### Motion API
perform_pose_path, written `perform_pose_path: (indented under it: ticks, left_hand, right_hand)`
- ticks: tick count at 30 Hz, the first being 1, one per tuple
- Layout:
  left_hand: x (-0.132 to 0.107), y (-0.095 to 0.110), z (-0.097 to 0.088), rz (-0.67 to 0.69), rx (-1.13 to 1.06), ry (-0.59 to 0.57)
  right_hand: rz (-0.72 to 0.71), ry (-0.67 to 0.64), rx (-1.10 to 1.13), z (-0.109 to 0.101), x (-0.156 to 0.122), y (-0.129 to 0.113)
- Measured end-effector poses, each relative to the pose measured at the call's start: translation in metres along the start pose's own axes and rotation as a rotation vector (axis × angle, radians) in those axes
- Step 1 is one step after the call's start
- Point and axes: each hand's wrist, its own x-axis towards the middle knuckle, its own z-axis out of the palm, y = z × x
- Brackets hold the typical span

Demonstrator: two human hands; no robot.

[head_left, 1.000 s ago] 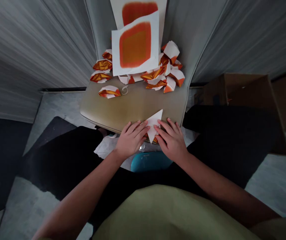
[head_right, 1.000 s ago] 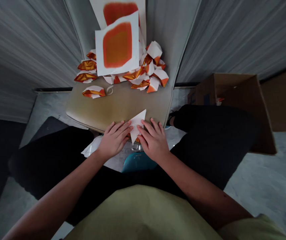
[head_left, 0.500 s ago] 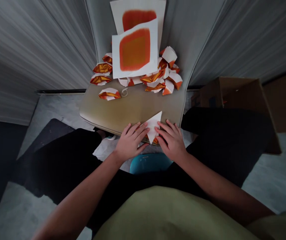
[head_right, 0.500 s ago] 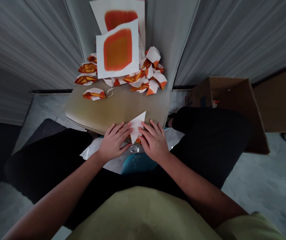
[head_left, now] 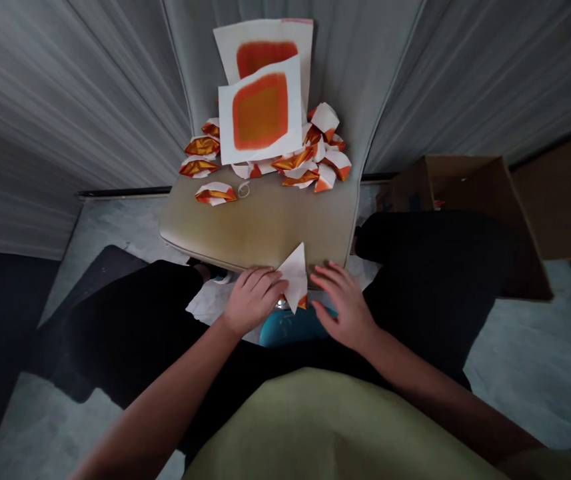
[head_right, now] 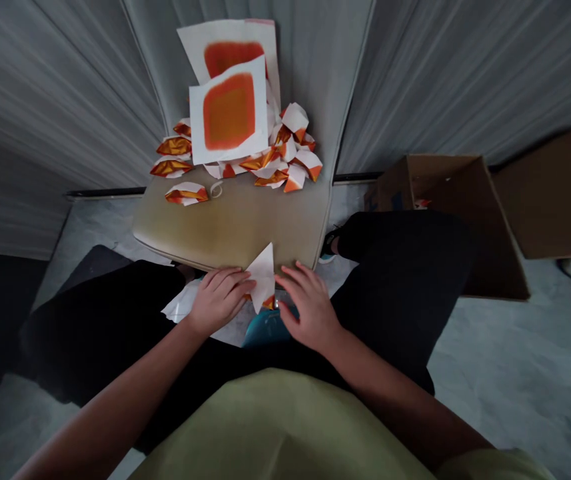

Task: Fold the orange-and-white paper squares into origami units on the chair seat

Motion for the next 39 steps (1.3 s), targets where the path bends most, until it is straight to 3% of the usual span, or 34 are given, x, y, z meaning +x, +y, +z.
perform_pose_path:
  ticks: [5, 10, 13, 15, 18, 23, 26, 29, 34, 39]
  left_hand:
    - [0.016, 0.009, -0.025, -0.014, -0.114, 0.02]
    - [0.046, 0.016, -0.067, -0.102, -0.315, -0.046]
    - [0.066, 0.004, -0.081, -0.252, -0.545, -0.32]
    - [0.077, -0.011, -0.077, -0.342, -0.543, -0.407]
    - [0.087, -0.037, -0.052, -0.365, -0.429, -0.417]
    - [0.085, -0.06, -0.002, -0.183, -0.159, -0.206]
    - [0.079, -0.057, 0.012, -0.144, -0.049, -0.051]
    - [0.074, -0.048, 0.016, -0.132, 0.002, 0.033]
    - [0.069, -0.036, 0.017, -0.044, 0.065, 0.078]
    - [0.065, -0.031, 0.021, -0.061, 0.073, 0.062]
  right_hand:
    - [-0.065, -0.057, -0.015, -0.004, 0.002, -0.01]
    - [-0.187, -0.018, 0.285, -0.036, 0.029, -0.02]
    - [-0.154, -0.005, 0.427, -0.043, 0.053, -0.023]
    - [-0.051, -0.024, 0.423, -0.036, 0.072, -0.017]
    - [0.126, -0.023, 0.306, -0.018, 0.1, 0.005]
    - [0.08, -0.117, 0.083, 0.0, 0.124, 0.04]
    - [0.009, -0.075, 0.029, 0.003, 0.123, 0.048]
    - [-0.054, -0.026, 0.018, 0.004, 0.116, 0.05]
    - [-0.075, 0.023, 0.004, 0.004, 0.107, 0.05]
    - [-0.074, -0.062, -0.014, -0.001, 0.104, 0.051]
